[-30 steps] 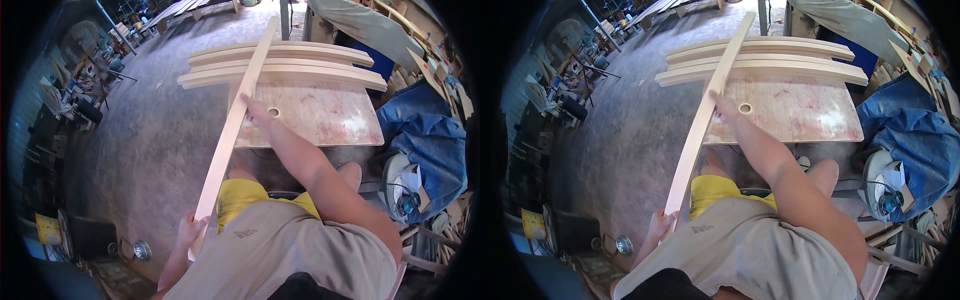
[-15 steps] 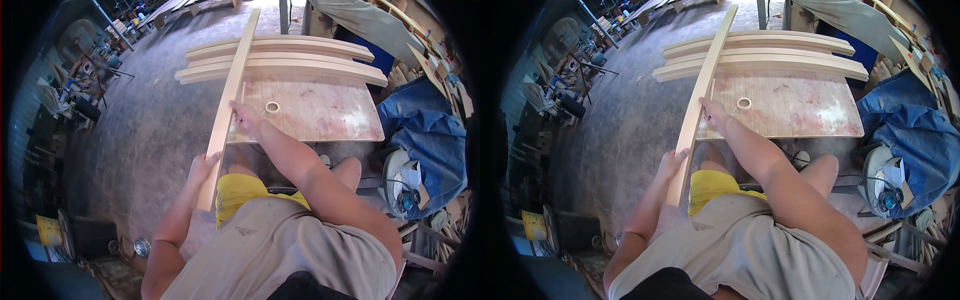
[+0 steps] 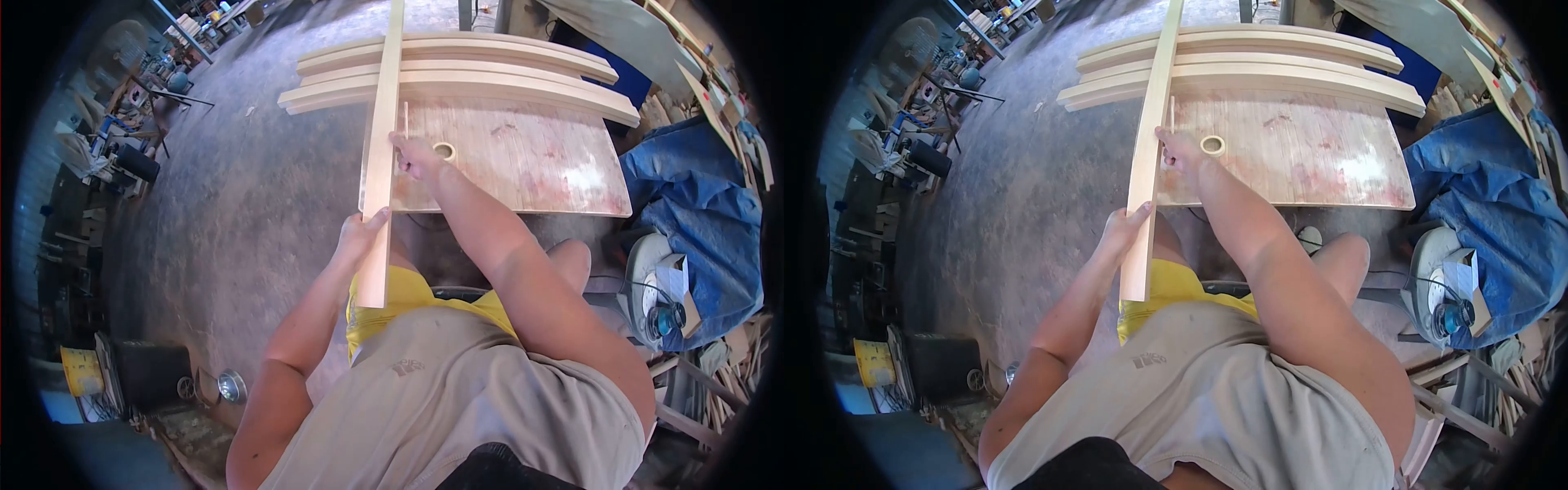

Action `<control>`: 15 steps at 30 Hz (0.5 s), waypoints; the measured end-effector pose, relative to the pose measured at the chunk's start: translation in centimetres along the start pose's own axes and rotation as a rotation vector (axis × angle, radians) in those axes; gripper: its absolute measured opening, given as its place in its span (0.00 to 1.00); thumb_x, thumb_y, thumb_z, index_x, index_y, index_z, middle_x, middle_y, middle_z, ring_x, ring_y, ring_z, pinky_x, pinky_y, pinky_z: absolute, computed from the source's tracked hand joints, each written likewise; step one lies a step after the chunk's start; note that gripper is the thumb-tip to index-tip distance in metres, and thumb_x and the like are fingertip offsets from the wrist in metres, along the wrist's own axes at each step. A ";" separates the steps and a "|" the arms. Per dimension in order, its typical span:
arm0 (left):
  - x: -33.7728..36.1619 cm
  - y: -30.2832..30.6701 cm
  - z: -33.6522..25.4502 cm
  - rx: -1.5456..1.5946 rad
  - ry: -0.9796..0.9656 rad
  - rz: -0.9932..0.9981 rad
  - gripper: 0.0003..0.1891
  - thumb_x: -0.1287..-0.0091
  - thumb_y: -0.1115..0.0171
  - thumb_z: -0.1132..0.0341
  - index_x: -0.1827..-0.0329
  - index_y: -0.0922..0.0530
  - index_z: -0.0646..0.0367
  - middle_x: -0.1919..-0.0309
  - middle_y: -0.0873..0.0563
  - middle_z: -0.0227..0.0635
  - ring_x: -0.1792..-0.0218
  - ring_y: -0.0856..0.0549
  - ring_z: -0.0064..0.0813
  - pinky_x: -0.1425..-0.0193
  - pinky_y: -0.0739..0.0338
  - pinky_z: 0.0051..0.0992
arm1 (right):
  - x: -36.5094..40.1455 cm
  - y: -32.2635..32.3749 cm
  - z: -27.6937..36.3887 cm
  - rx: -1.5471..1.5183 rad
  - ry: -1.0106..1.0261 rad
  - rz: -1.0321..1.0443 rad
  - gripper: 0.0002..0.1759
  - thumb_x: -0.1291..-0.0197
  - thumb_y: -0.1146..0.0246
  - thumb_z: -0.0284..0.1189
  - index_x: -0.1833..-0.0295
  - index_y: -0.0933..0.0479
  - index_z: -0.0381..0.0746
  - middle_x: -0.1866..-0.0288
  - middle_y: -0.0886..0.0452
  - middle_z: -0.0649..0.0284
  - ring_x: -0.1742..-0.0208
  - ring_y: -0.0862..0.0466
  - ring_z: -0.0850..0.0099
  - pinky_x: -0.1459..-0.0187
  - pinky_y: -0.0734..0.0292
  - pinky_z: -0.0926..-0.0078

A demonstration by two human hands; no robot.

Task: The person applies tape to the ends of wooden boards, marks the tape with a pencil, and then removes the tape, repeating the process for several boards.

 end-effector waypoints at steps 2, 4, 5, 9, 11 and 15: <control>-0.1 -0.9 0.2 0.064 -0.007 0.003 0.27 0.32 0.30 0.49 0.52 0.18 0.71 0.67 0.13 0.38 0.69 0.15 0.25 0.63 0.19 0.28 | 0.2 1.5 1.5 0.393 0.114 -0.039 0.21 0.28 0.37 0.44 0.54 0.22 0.34 0.77 0.26 0.66 0.84 0.36 0.76 0.80 0.41 0.74; -0.6 -1.9 0.9 0.158 0.025 0.085 0.27 0.31 0.30 0.52 0.46 0.21 0.70 0.60 0.13 0.40 0.64 0.15 0.23 0.61 0.19 0.26 | 0.0 4.9 3.8 0.539 0.270 -0.219 0.26 0.29 0.39 0.48 0.47 0.20 0.32 0.66 0.15 0.58 0.78 0.24 0.71 0.74 0.29 0.69; -0.5 -2.5 1.1 0.158 0.036 0.090 0.27 0.31 0.30 0.52 0.46 0.21 0.70 0.60 0.13 0.40 0.64 0.15 0.23 0.61 0.19 0.26 | -0.5 7.6 5.1 0.714 0.414 -0.335 0.26 0.30 0.39 0.48 0.47 0.20 0.33 0.60 0.14 0.54 0.70 0.19 0.66 0.67 0.24 0.65; 0.4 -5.4 0.5 0.261 0.078 0.172 0.28 0.30 0.31 0.52 0.40 0.25 0.68 0.53 0.14 0.40 0.55 0.15 0.24 0.54 0.19 0.27 | 1.4 16.5 8.7 1.184 0.500 -0.529 0.21 0.32 0.39 0.41 0.48 0.19 0.33 0.51 0.14 0.44 0.47 0.13 0.54 0.45 0.21 0.58; 0.1 -6.5 0.7 0.206 0.048 0.228 0.27 0.29 0.32 0.54 0.39 0.26 0.68 0.52 0.14 0.39 0.53 0.16 0.25 0.47 0.21 0.28 | 2.7 18.4 8.8 1.464 0.323 -0.546 0.20 0.32 0.42 0.38 0.43 0.21 0.36 0.48 0.15 0.43 0.48 0.14 0.49 0.44 0.21 0.53; 0.0 -7.5 1.1 0.232 -0.032 0.292 0.26 0.29 0.32 0.55 0.39 0.26 0.67 0.52 0.15 0.38 0.51 0.17 0.25 0.45 0.23 0.28 | 4.4 18.5 8.0 1.597 0.254 -0.583 0.22 0.33 0.42 0.34 0.36 0.25 0.40 0.38 0.21 0.45 0.39 0.19 0.50 0.38 0.24 0.51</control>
Point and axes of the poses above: each hand's wrist, its own x-axis away from the middle knuckle, its own y-axis out of the back of the hand, z = x × y, the point moved 5 cm from there along -x, towards the middle knuckle
